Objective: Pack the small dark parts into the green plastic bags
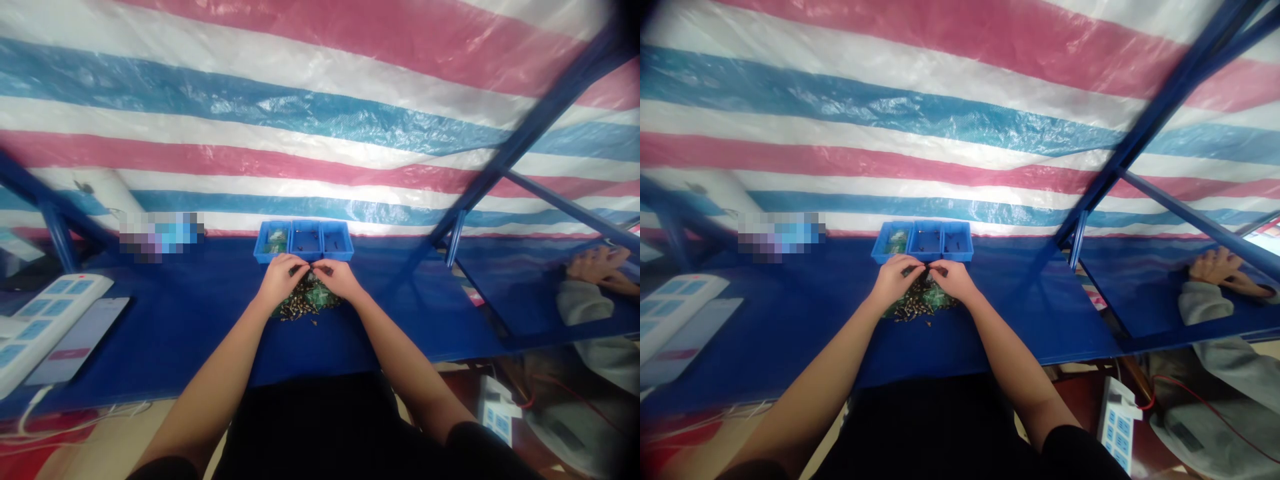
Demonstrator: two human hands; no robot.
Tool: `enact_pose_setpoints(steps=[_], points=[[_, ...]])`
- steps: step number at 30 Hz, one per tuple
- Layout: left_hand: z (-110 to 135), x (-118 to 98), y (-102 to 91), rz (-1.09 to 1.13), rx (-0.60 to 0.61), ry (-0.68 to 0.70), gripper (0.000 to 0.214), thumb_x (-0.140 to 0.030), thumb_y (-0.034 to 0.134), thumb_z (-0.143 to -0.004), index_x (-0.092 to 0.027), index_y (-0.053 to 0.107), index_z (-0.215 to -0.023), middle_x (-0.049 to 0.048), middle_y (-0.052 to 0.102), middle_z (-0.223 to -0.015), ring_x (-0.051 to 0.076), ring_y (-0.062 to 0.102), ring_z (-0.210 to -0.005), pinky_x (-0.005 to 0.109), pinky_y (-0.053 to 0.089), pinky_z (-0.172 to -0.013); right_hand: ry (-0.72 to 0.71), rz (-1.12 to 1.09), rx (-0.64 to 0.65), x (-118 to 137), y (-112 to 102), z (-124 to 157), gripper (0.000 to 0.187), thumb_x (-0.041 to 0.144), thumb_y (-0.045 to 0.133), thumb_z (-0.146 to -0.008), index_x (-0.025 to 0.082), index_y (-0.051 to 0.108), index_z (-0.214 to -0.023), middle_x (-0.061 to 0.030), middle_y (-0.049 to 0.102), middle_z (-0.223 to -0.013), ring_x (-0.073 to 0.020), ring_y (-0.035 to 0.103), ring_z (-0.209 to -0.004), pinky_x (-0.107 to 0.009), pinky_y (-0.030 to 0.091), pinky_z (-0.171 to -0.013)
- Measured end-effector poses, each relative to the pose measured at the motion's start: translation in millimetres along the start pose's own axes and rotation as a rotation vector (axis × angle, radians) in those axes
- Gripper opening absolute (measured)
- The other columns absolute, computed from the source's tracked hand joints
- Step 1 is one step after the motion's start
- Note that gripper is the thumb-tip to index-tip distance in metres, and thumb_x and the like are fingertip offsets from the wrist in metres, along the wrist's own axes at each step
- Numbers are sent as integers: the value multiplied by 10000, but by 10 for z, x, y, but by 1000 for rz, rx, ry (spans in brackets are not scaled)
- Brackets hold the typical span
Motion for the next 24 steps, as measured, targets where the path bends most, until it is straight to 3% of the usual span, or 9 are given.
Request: enact_pose_setpoints(steps=[7, 12, 20, 24], points=[[51, -144, 71, 142, -59, -37, 136, -348, 681, -845, -219, 710, -874, 25, 723, -872, 156, 658, -792, 284, 534, -750, 66, -384, -32, 42, -3, -31, 276, 397, 695, -787, 178, 733, -952, -72, 745, -945, -189, 691, -831, -326, 549, -799], [89, -145, 115, 119, -31, -114, 270, -364, 706, -819, -237, 694, -1058, 13, 729, -860, 145, 661, -725, 264, 546, -703, 80, -455, 3, 59, 18, -27, 271, 417, 732, -747, 187, 738, -890, -62, 742, -921, -193, 684, -845, -324, 540, -804], [93, -139, 75, 43, -78, -190, 230, -418, 765, -745, -229, 701, -861, -6, 731, -787, 152, 667, -674, 261, 535, -685, 215, -448, 118, 78, 0, -19, 317, 465, 702, -768, 174, 739, -889, -24, 706, -775, -126, 602, -648, -250, 485, -623], [94, -157, 66, 7, -84, -199, 196, -402, 758, -757, -221, 684, -742, -22, 711, -732, 128, 636, -623, 233, 496, -620, 204, -504, 158, 87, -27, -18, 334, 474, 692, -779, 180, 722, -934, -13, 680, -713, -124, 598, -643, -236, 463, -586]])
Point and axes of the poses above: each hand's wrist, its own z-axis away from the middle knuckle, its own y-axis out of the palm, x = y × z, the point moved 1 cm from there along -z, towards the middle knuckle
